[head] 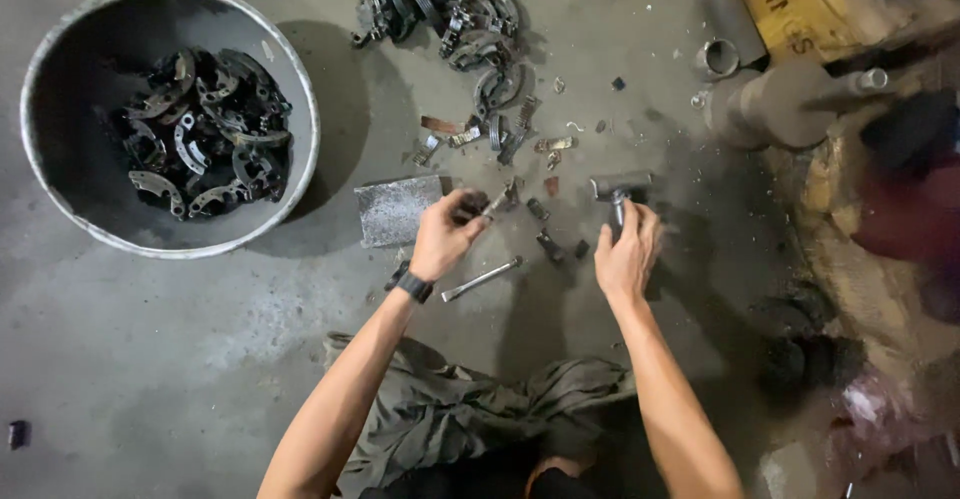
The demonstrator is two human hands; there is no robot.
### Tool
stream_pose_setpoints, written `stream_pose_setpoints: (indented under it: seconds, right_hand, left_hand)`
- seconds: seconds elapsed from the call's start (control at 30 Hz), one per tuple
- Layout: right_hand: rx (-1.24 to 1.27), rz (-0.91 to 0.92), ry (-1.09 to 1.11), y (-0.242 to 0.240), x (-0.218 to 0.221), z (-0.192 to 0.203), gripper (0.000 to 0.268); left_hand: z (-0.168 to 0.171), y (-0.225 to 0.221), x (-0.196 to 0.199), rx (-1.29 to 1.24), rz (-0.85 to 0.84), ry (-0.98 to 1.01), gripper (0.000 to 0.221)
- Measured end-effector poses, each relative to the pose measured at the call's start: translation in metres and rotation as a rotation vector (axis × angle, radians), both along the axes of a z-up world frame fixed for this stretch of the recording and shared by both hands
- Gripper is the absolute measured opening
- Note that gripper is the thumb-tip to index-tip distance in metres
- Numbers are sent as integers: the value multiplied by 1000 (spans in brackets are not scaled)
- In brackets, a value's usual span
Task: Disassembling motorcycle brake shoes using a hammer and a punch on a metal block.
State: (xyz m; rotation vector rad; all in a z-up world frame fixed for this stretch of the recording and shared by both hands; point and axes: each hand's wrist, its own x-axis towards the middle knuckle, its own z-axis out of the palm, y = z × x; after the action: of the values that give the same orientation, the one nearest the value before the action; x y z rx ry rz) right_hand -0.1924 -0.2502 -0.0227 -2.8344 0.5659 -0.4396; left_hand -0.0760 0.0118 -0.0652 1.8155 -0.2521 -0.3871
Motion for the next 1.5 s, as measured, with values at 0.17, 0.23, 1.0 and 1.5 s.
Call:
stream_pose_setpoints:
  seconds: [0.17,0.23,1.0,1.5]
  right_hand:
    - [491,169,-139,42,30,57,37]
    - [444,259,-171,53,38,77,35]
    - [643,166,99,70,59,34,30]
    - [677,247,54,135,93,-86,23]
  left_hand:
    - [16,16,-4,-326,-34,364,27]
    - [29,19,-3,-409,-36,436,24]
    - [-45,-19,-82,745,-603,-438,15]
    - [97,80,54,-498,251,358,8]
